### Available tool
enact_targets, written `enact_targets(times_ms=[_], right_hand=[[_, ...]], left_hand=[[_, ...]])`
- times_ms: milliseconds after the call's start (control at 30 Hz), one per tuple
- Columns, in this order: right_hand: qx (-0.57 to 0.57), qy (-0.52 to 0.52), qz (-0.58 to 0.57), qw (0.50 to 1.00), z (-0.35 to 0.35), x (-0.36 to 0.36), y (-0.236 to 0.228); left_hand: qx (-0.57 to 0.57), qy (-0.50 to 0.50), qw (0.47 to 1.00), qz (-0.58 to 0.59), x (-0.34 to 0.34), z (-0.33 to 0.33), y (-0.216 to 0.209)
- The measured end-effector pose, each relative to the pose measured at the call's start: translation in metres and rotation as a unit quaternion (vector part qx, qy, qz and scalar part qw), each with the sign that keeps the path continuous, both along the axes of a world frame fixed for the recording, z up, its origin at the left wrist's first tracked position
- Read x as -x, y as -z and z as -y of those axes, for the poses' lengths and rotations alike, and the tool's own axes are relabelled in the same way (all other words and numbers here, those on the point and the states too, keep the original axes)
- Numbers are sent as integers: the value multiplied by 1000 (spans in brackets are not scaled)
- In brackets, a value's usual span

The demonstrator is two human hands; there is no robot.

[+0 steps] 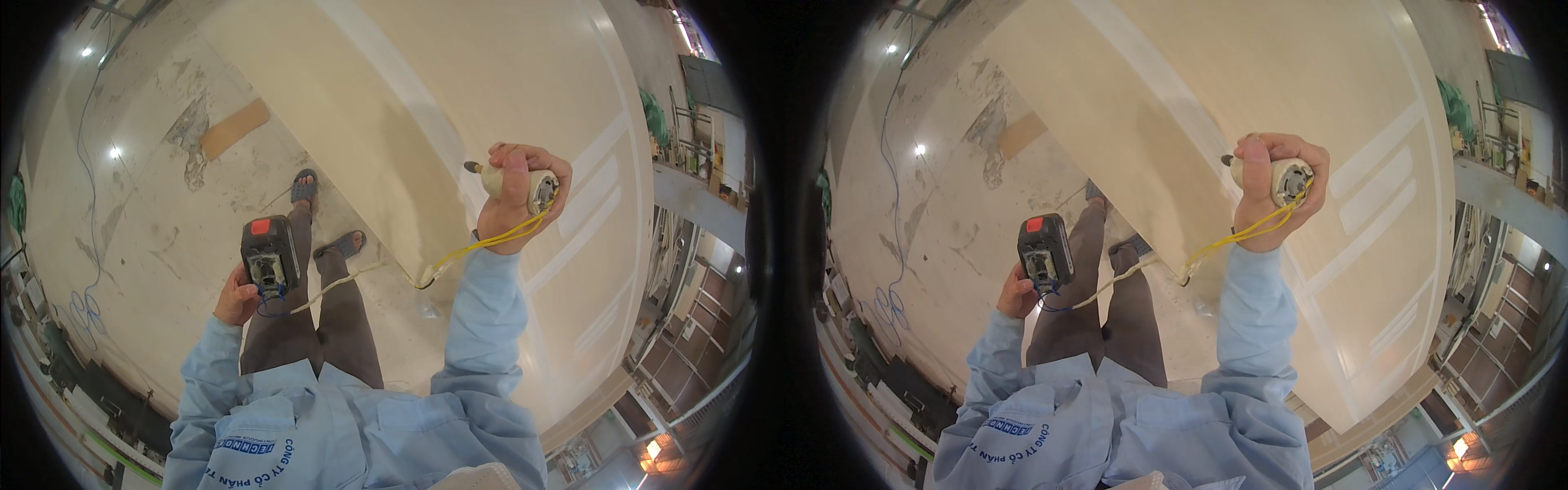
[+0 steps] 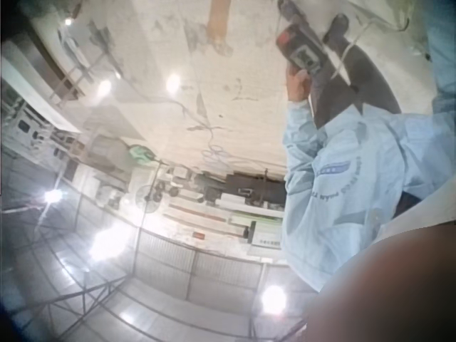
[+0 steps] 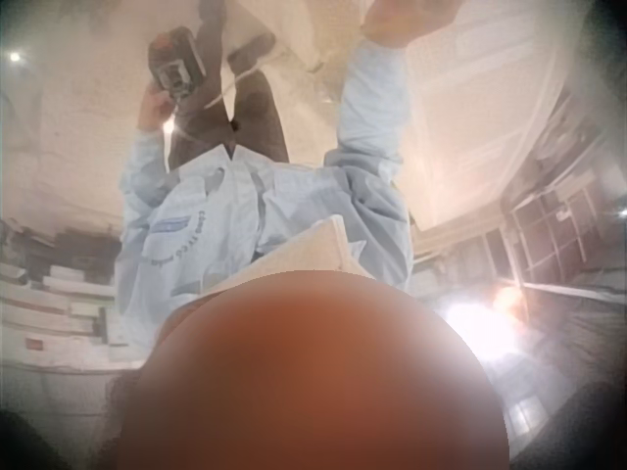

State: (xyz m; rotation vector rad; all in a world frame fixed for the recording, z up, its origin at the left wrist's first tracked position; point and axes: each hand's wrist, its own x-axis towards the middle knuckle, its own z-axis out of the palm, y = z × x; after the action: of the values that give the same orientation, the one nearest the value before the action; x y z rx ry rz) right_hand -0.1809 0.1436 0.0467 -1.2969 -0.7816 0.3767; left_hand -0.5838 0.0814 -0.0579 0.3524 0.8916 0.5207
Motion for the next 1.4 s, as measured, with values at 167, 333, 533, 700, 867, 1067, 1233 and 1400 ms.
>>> enact_targets(times_ms=[167, 333, 533, 700, 867, 1067, 1233, 1400], right_hand=[[62, 21, 78, 995, -17, 6, 7], [48, 28, 74, 996, -18, 4, -1], [47, -29, 33, 998, -27, 12, 1], [31, -39, 8, 999, -36, 12, -1], [20, -24, 24, 999, -47, 6, 1], [54, -30, 100, 993, -54, 7, 0], [-14, -47, 23, 999, -50, 8, -9], [65, -61, 54, 995, -57, 18, -3]], left_hand=[[-5, -7, 1000, 0, -2, 1, -3], [-1, -6, 1000, 16, -5, -1, -5], [2, -8, 1000, 12, -4, 1, -4], [-12, -1, 1000, 15, -3, -4, 1], [-4, -7, 1000, 24, -4, -2, 0], [-12, -22, 999, 25, -4, -1, 2], [2, -33, 999, 33, -5, 4, 2], [5, -28, 999, 37, -4, 0, 3]])
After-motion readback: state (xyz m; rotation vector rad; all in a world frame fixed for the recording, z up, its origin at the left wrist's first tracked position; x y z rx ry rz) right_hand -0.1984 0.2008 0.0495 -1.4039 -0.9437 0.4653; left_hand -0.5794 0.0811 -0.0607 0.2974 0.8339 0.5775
